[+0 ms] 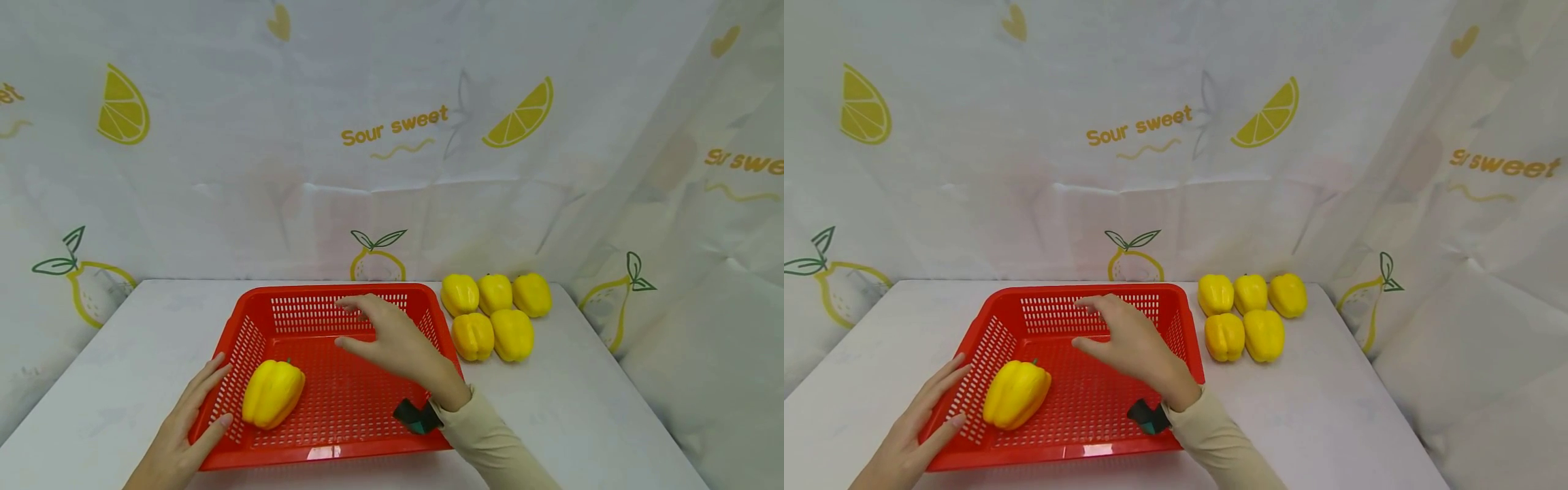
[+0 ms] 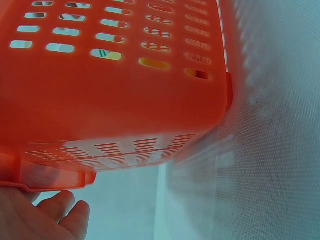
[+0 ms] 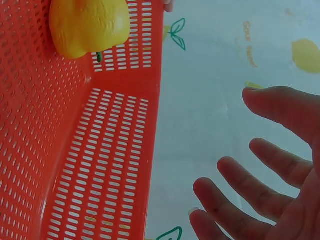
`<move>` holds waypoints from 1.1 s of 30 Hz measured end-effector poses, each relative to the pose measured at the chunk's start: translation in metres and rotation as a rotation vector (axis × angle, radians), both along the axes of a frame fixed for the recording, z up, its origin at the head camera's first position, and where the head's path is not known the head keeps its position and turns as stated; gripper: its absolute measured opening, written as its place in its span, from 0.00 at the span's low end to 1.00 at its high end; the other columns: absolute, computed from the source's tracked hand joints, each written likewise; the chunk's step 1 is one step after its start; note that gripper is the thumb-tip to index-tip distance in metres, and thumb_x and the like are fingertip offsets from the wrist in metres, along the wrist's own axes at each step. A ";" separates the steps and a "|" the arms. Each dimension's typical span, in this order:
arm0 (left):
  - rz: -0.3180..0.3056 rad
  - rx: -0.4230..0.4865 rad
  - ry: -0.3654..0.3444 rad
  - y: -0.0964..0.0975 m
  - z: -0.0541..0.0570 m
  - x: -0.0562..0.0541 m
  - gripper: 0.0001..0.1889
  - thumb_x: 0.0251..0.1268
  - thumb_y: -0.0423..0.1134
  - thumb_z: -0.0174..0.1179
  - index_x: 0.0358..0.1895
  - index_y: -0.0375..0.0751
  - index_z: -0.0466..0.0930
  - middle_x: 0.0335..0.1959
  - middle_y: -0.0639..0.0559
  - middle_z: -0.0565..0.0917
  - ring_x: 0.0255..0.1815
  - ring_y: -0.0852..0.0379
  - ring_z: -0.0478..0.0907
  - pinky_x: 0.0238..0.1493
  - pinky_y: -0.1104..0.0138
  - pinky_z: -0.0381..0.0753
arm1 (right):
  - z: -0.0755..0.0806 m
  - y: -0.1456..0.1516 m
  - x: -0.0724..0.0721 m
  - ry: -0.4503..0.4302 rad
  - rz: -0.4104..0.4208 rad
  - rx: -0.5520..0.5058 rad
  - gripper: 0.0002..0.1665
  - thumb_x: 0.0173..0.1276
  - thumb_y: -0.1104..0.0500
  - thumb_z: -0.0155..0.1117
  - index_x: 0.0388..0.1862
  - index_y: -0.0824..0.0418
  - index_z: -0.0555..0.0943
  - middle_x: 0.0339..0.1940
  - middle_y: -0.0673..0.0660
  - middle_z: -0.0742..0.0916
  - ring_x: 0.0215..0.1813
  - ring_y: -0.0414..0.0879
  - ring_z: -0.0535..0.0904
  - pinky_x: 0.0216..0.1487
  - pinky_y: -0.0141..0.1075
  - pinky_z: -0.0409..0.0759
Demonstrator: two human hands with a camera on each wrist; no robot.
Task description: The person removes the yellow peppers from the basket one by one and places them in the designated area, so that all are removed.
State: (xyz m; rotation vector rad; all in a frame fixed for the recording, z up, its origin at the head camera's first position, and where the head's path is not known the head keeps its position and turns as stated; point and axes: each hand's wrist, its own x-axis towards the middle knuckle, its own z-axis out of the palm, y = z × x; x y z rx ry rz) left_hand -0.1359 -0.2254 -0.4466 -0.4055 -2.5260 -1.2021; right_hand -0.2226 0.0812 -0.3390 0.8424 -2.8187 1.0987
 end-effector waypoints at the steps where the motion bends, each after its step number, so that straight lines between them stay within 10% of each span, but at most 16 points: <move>1: -0.005 0.003 0.008 0.000 0.000 0.000 0.33 0.66 0.31 0.60 0.74 0.48 0.63 0.78 0.66 0.55 0.72 0.83 0.49 0.58 0.93 0.53 | -0.001 -0.002 0.000 -0.003 0.008 0.006 0.31 0.66 0.50 0.70 0.67 0.52 0.74 0.62 0.48 0.81 0.58 0.45 0.78 0.59 0.41 0.78; 33: -0.010 0.013 -0.022 0.000 0.002 0.000 0.33 0.67 0.33 0.60 0.74 0.51 0.63 0.78 0.63 0.56 0.71 0.83 0.49 0.55 0.91 0.57 | -0.029 -0.056 -0.017 -0.001 0.332 0.353 0.29 0.68 0.47 0.68 0.65 0.51 0.76 0.64 0.49 0.81 0.67 0.42 0.74 0.65 0.33 0.75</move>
